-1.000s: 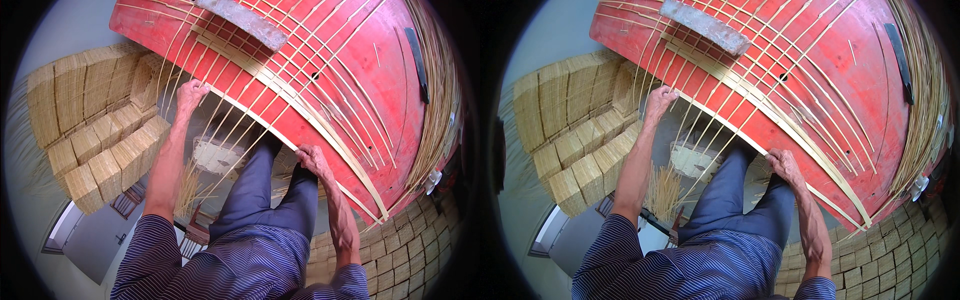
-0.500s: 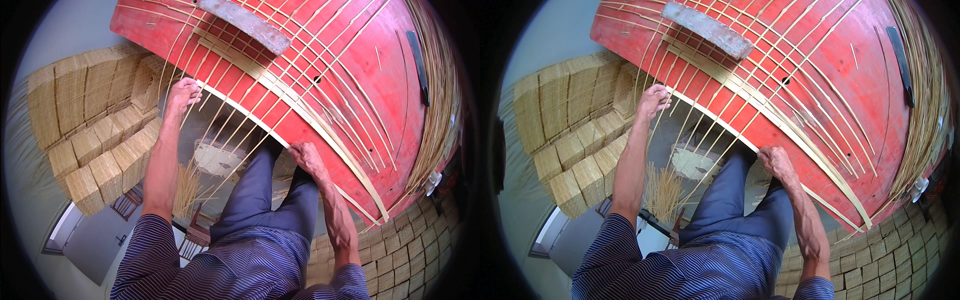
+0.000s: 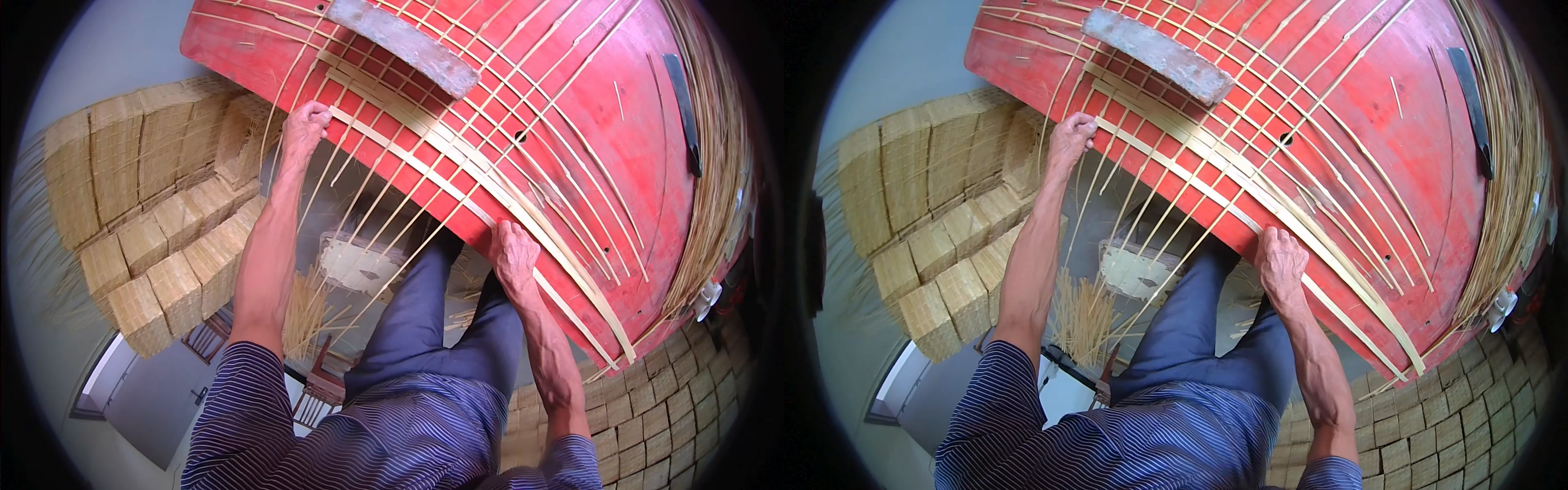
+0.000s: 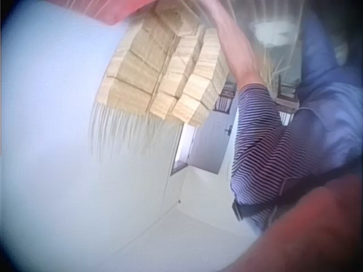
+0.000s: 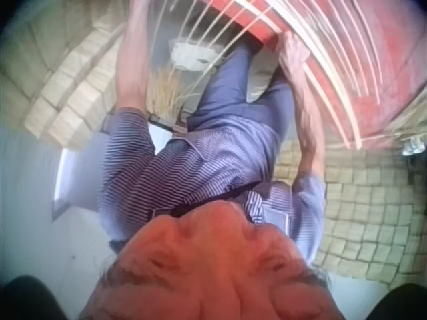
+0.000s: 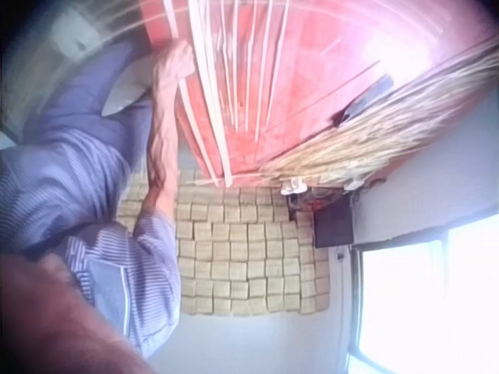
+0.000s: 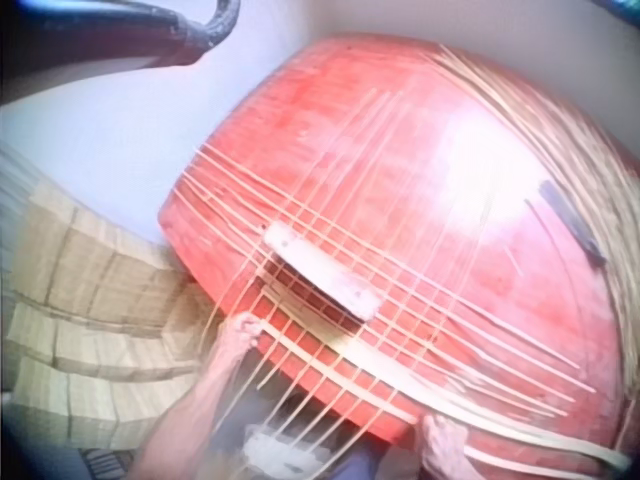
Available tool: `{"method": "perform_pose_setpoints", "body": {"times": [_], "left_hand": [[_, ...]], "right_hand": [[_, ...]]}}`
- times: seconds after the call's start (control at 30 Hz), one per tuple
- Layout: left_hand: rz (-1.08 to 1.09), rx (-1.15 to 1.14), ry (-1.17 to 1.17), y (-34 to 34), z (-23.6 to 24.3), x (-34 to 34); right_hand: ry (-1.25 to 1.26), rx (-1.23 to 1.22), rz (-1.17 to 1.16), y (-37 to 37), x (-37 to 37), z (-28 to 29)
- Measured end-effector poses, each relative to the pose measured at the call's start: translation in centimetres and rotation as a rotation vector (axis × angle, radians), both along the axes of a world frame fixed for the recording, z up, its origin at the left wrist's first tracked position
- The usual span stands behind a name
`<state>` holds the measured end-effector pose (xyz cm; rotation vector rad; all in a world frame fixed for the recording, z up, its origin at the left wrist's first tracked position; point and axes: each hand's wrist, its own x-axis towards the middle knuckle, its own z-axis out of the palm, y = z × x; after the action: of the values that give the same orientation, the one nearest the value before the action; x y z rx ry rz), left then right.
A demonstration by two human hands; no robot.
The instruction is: The person weaves thin bamboo strips into a mat on a red workbench. They repeatedly pick up strips, interlace them with existing rows, and press them down to maintain alignment.
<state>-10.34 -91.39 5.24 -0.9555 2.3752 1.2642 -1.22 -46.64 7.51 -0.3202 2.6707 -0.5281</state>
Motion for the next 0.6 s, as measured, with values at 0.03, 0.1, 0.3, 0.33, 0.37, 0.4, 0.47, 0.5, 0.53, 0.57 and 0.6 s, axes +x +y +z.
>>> {"method": "perform_pose_setpoints", "body": {"times": [0.03,0.1,0.3,0.33,0.37,0.4,0.47,0.5,0.53,0.57,0.6], "left_hand": [[-0.039,-0.062,-0.01,-0.4,0.0,-0.2],[-0.118,-0.154,0.018,0.1,0.6,-0.6],[-0.165,-0.181,0.036,0.2,0.0,-1.4],[-0.186,-0.193,0.027,0.4,0.0,-1.8],[-0.201,-0.221,0.007,-0.1,0.5,-1.6],[-0.212,-0.235,-0.006,-0.2,0.7,-1.5],[-0.239,-0.249,0.006,-0.3,0.7,-1.8],[-0.256,-0.252,0.01,-0.2,0.6,-2.0],[-0.274,-0.26,0.016,0.0,0.5,-2.0],[-0.29,-0.272,0.023,0.0,0.4,-2.2],[-0.307,-0.283,0.032,0.2,0.2,-2.3]], "right_hand": [[-0.007,0.032,0.031,-0.2,0.1,0.8],[0.004,0.027,0.075,-1.5,-1.2,2.3],[0.068,-0.091,0.174,-7.8,-7.3,3.1],[0.07,-0.075,0.201,-8.6,-8.1,2.4],[0.064,-0.075,0.234,-9.9,-8.5,1.2],[0.062,-0.061,0.27,-10.7,-8.8,0.5],[0.032,-0.005,0.314,-11.0,-9.2,-0.5],[0.014,0.026,0.333,-10.9,-9.2,-1.0],[0.039,0.007,0.332,-10.6,-9.2,-1.5],[0.039,0.018,0.341,-10.5,-9.3,-1.7],[0.039,0.03,0.348,-10.3,-9.3,-1.9]]}}
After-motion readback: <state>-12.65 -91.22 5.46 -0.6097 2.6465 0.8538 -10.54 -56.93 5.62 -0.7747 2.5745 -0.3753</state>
